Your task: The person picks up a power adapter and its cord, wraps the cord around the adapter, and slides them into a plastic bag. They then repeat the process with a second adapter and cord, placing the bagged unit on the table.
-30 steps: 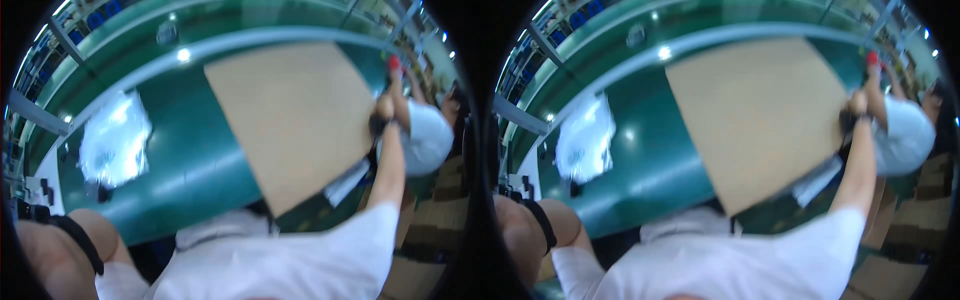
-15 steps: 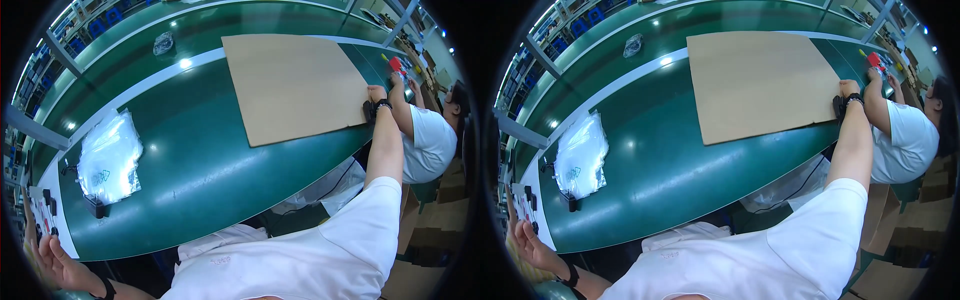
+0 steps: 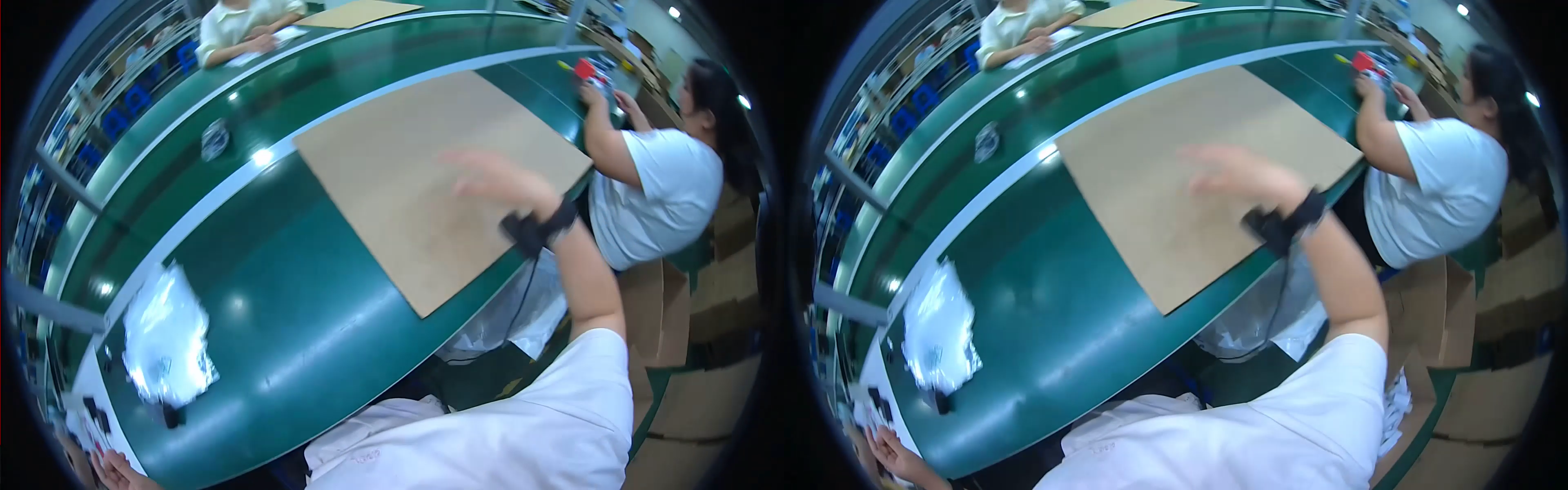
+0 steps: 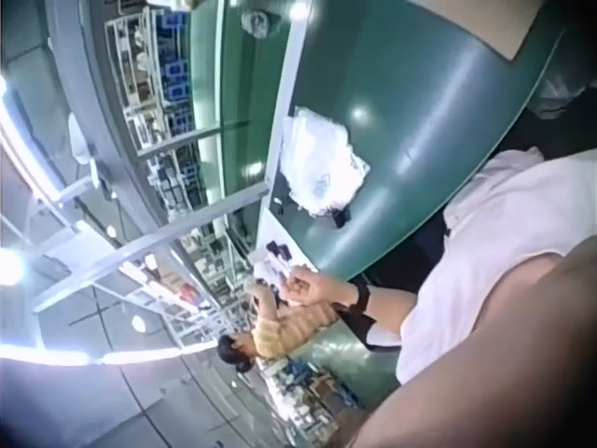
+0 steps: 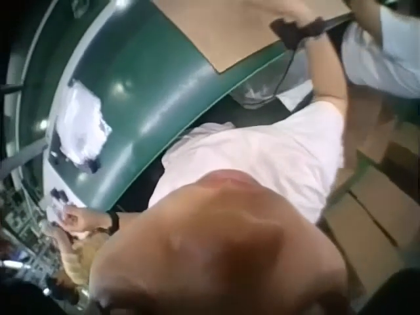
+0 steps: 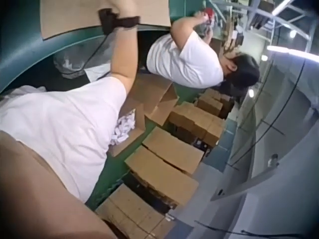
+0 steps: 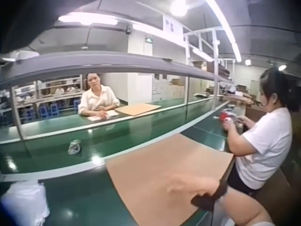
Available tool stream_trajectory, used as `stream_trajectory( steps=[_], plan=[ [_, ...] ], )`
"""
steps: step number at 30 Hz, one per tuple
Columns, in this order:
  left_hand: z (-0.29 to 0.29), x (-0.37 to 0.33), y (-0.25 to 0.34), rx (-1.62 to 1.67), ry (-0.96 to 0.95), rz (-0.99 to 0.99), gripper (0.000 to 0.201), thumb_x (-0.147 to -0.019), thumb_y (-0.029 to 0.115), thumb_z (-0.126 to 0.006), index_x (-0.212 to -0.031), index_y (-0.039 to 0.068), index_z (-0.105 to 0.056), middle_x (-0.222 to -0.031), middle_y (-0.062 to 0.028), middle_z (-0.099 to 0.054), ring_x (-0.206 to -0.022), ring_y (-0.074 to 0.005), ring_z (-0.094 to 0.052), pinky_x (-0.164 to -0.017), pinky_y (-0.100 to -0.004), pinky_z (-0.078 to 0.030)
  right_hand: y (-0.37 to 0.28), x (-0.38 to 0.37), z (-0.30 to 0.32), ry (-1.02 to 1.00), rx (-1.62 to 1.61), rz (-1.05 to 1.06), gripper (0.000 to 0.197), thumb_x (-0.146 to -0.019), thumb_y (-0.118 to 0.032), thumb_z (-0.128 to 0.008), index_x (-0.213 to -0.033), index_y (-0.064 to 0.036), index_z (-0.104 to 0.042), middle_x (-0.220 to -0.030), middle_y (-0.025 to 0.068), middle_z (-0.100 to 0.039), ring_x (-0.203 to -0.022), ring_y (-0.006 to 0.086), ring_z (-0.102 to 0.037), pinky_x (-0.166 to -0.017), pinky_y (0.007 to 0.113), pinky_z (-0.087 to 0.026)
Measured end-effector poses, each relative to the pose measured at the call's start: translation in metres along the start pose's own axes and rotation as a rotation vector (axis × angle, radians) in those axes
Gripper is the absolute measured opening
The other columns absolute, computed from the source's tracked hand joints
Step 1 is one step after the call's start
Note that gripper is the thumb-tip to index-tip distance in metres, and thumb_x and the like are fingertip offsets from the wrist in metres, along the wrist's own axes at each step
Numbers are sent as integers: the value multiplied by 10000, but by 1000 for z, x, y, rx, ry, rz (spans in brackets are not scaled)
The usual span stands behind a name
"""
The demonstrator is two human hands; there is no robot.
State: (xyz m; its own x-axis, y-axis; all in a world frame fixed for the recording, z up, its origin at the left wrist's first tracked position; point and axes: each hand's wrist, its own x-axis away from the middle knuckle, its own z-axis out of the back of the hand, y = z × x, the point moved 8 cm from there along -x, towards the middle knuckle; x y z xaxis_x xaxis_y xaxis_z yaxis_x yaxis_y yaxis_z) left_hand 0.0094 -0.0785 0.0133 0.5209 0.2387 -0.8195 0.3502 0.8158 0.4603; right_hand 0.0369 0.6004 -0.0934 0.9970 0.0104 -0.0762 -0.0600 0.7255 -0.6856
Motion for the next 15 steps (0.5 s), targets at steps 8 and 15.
stream_trajectory(
  steps=[8, 15],
  plan=[
    [-86, -5, -10, 193, -284, 9, 323, -916, 103, -470, -1230, 31, -446, -836, -41, -518, -765, -104, -495, -694, -203, -406, -75, 73, -134, -36, 512, 52, 579, -754, -464, -587, -1225, -147, -470, -1353, 158, -322, -1262, 386, -271, -976, 580, -234],
    [-108, -1, -2, 380, -347, -79, 338, -910, 125, -493, -1230, 29, -442, -864, -29, -521, -755, -88, -486, -673, -200, -395, -71, 92, -125, 232, 390, 20, 382, -771, -285, -623, -1106, -117, -553, -1327, 99, -402, -1275, 335, -289, -995, 591, -180]
  ],
)
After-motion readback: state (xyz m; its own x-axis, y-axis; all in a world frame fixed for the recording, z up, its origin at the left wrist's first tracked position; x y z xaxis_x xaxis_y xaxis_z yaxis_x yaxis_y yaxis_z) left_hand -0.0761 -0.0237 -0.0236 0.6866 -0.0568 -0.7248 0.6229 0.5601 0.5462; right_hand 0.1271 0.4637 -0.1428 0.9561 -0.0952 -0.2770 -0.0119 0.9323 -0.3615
